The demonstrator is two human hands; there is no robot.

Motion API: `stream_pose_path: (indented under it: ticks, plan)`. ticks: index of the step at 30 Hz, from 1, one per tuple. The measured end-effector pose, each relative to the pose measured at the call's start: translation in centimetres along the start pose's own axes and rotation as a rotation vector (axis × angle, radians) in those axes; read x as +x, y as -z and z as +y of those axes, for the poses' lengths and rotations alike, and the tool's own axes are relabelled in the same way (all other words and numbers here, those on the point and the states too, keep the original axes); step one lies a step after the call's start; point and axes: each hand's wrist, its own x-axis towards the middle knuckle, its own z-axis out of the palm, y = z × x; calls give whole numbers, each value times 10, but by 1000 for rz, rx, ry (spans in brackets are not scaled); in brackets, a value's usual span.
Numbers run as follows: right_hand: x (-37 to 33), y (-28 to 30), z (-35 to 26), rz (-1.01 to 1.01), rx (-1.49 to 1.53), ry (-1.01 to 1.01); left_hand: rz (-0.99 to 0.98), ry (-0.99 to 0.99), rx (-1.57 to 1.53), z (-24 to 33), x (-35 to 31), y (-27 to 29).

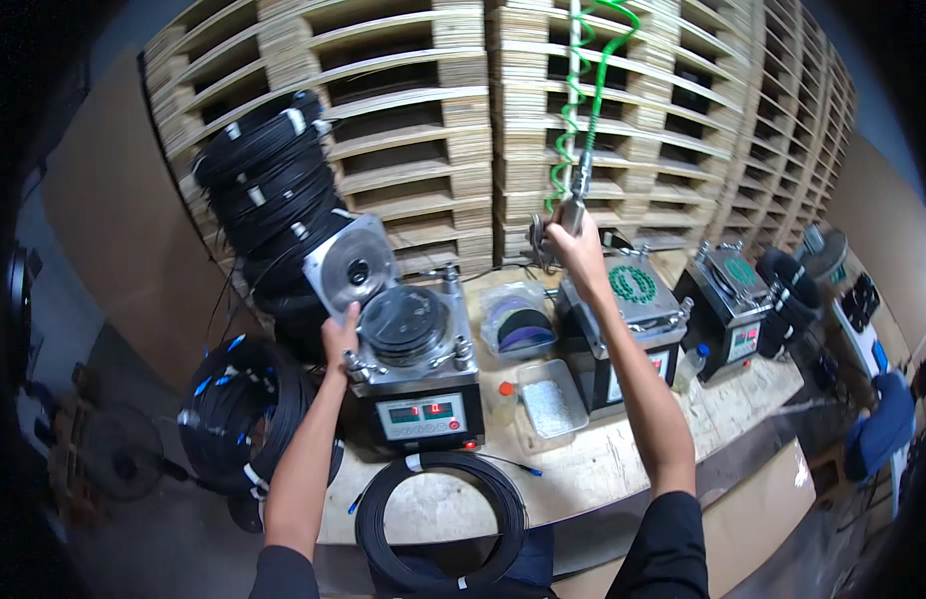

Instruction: Operating a wire processing machine to assemble or polish cable components.

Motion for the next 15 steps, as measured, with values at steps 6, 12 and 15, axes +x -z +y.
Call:
stream_pose_path:
  ticks: [6, 12, 15]
  plan:
    - [-85, -99, -69, -212, 493, -244, 10, 54, -9, 8, -8, 12]
    - [-126, -159, -50, -86, 438, -260, -124, 443, -581, 30, -17, 12]
    - [-143, -184, -45, -32, 324, -175, 8, 289, -551, 26, -21, 4]
